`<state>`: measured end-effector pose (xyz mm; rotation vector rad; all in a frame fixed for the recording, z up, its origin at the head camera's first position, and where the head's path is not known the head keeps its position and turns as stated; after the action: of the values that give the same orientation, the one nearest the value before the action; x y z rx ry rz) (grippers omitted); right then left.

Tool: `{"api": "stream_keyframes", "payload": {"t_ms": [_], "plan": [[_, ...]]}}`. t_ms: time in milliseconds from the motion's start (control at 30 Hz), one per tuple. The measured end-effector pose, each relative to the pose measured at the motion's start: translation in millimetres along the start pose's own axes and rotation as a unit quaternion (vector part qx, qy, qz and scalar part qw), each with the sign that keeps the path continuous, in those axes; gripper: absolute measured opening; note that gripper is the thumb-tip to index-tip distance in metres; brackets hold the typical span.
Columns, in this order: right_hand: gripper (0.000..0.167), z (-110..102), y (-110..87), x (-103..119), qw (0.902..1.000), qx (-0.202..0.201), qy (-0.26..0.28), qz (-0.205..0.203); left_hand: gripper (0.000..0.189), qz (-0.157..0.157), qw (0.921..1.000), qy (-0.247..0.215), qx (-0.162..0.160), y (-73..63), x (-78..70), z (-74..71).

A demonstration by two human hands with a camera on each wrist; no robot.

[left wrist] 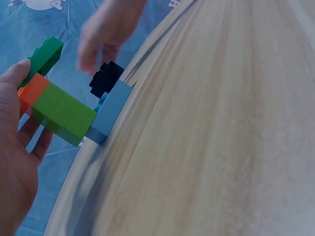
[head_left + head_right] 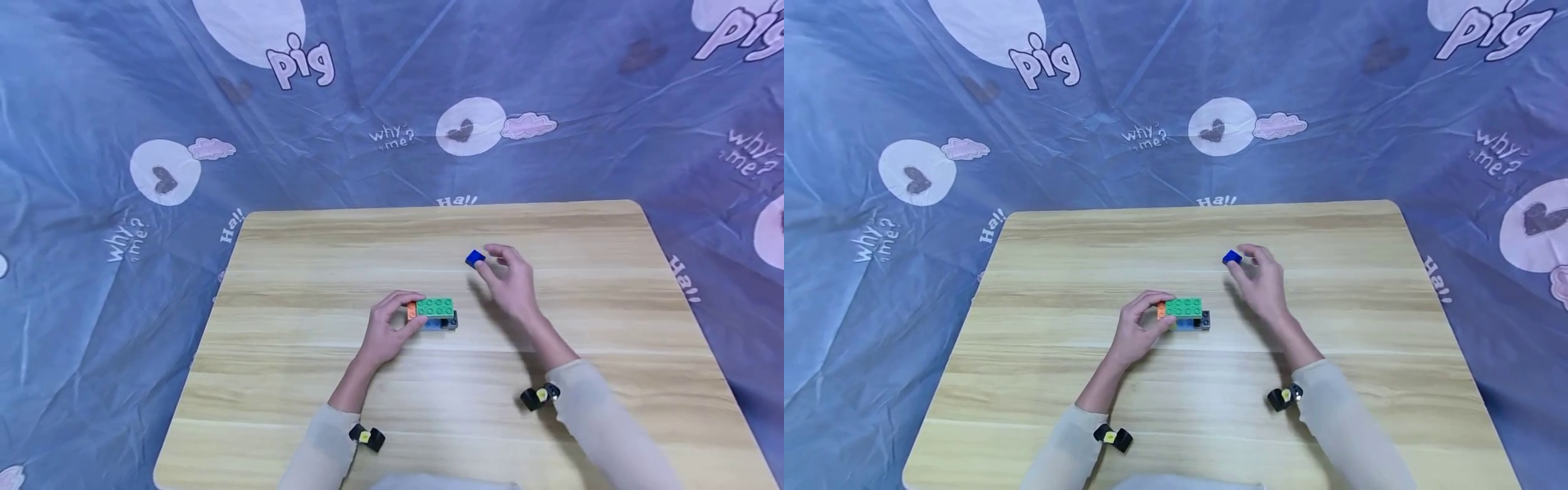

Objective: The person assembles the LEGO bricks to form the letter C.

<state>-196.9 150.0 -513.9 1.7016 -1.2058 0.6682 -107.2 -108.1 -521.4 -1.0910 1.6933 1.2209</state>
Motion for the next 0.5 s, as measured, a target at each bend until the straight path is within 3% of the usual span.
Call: {"api": "stream_keyframes", "payload": {"t_ms": [133, 267, 367, 500], "plan": [[0.059, -5.1, 6.4, -32.4, 0.9968, 0.023, -0.054, 0.055, 0.034, -0.016, 0.9997, -0.015, 0.014, -0.6, 4.2, 4.1], [0.072, 4.6, 10.7, -43.0, 0.9914, 0.072, -0.092, 0.059, 0.035, -0.028, 0.9984, -0.044, 0.022, -0.4, 7.8, 7.1], [0.072, 12.7, 14.2, -47.2, 0.9884, 0.086, -0.116, 0.046, 0.035, -0.032, 0.9975, -0.059, 0.023, 0.5, 10.4, 8.9], [0.055, 18.6, 15.8, -47.0, 0.9886, 0.077, -0.127, 0.02, 0.036, -0.033, 0.9969, -0.067, 0.023, 1.2, 12.5, 10.5]]}}
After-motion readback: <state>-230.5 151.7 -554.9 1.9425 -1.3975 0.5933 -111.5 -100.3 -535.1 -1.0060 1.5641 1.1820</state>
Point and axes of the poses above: each hand's wrist, its own y-axis towards the middle knuckle, its own z-axis out of the palm, x = y × z, the point moved 6 cm from there along y, towards the middle knuckle, and after that the axes turned 6 degrees about -z, right-handed, at the moved point
